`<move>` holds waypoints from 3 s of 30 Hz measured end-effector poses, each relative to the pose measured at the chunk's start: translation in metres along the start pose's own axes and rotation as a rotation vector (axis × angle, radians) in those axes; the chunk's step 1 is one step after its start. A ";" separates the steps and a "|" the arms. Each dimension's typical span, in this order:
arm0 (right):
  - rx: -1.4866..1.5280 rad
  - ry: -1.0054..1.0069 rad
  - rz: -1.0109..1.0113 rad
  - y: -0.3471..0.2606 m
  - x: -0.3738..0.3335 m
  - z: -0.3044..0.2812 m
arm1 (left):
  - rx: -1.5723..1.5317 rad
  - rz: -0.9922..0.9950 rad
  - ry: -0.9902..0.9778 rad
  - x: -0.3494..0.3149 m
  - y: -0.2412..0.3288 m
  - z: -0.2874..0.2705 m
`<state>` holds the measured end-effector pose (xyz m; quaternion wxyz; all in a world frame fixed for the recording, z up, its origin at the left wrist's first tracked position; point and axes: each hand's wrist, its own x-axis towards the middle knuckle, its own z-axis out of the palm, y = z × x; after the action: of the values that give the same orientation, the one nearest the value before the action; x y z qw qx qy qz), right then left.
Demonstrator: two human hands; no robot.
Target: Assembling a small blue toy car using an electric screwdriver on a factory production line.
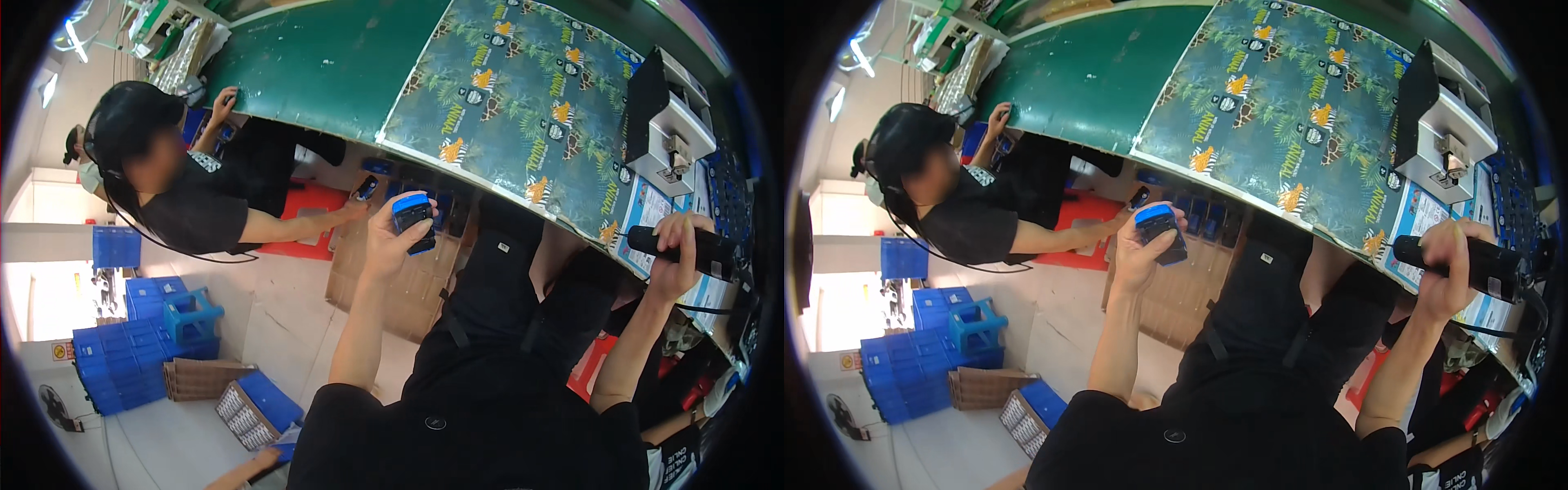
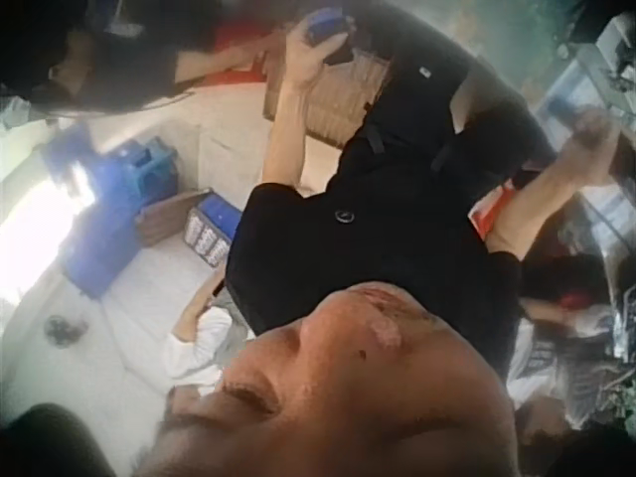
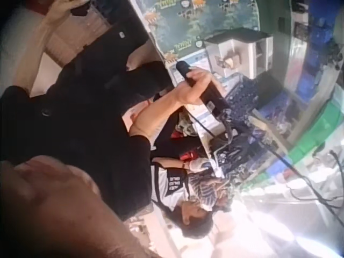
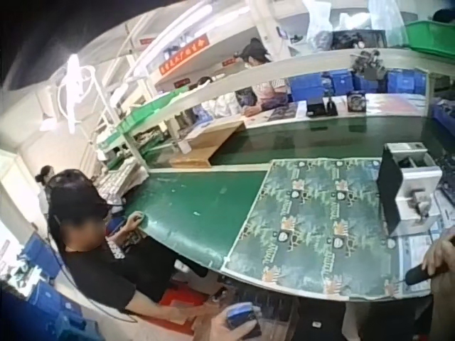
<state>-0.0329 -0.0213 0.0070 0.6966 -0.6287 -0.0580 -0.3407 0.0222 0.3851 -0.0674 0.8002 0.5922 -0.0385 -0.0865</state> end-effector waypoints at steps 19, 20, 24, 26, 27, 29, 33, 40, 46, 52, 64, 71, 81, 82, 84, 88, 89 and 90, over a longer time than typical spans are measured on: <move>0.039 0.088 0.022 -0.002 -0.008 0.001 | -0.833 -0.269 -0.401 0.076 0.049 0.070; 0.051 0.089 0.022 -0.002 -0.007 0.001 | -0.891 -0.272 -0.497 0.081 0.045 0.068; 0.079 0.098 0.035 -0.003 -0.007 0.002 | -1.009 -0.288 -0.652 0.093 0.034 0.067; 0.080 0.091 0.034 -0.002 -0.007 0.001 | -0.948 -0.292 -0.559 0.092 0.038 0.067; 0.075 0.077 0.030 -0.002 -0.007 0.001 | -0.895 -0.290 -0.467 0.092 0.042 0.071; 0.074 0.088 0.026 0.000 -0.008 -0.001 | -0.814 -0.285 -0.396 0.093 0.052 0.081; 0.068 0.099 0.020 0.000 -0.008 -0.001 | -0.737 -0.286 -0.313 0.100 0.065 0.088; 0.043 0.104 0.036 0.001 -0.006 0.007 | -0.280 -0.191 -0.276 0.114 0.062 0.087; -0.009 0.136 0.028 -0.008 -0.007 0.009 | 1.111 0.742 -0.573 0.183 0.051 0.117; -0.039 0.097 0.018 -0.002 -0.008 0.015 | 1.355 0.832 -0.715 0.199 0.036 0.087; -0.011 0.115 0.015 0.001 -0.003 0.014 | 1.625 0.797 0.166 0.182 0.067 -0.080; -0.155 0.237 -0.036 -0.030 -0.017 -0.004 | 0.967 0.991 -0.247 0.110 0.015 0.113; 0.069 0.207 0.220 -0.116 -0.071 -0.063 | 0.468 0.606 -0.859 0.063 -0.050 0.431; 0.069 0.215 0.207 -0.120 -0.071 -0.071 | 0.494 0.545 -0.799 0.075 -0.062 0.460; -0.123 0.166 0.149 -0.123 -0.071 -0.084 | 0.471 0.374 -0.496 0.103 -0.092 0.507; -0.081 0.214 0.159 -0.128 -0.072 -0.096 | 0.835 0.369 -0.145 0.126 -0.127 0.551; -0.105 0.218 0.146 -0.128 -0.070 -0.099 | 0.888 0.304 -0.189 0.129 -0.124 0.557; -0.134 0.228 0.137 -0.128 -0.072 -0.103 | 0.939 0.233 -0.243 0.126 -0.118 0.562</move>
<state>-0.1936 -0.0841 0.0568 0.6768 -0.6336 0.0875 -0.3645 0.0424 -0.2010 -0.0191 0.4413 0.8660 -0.2322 -0.0379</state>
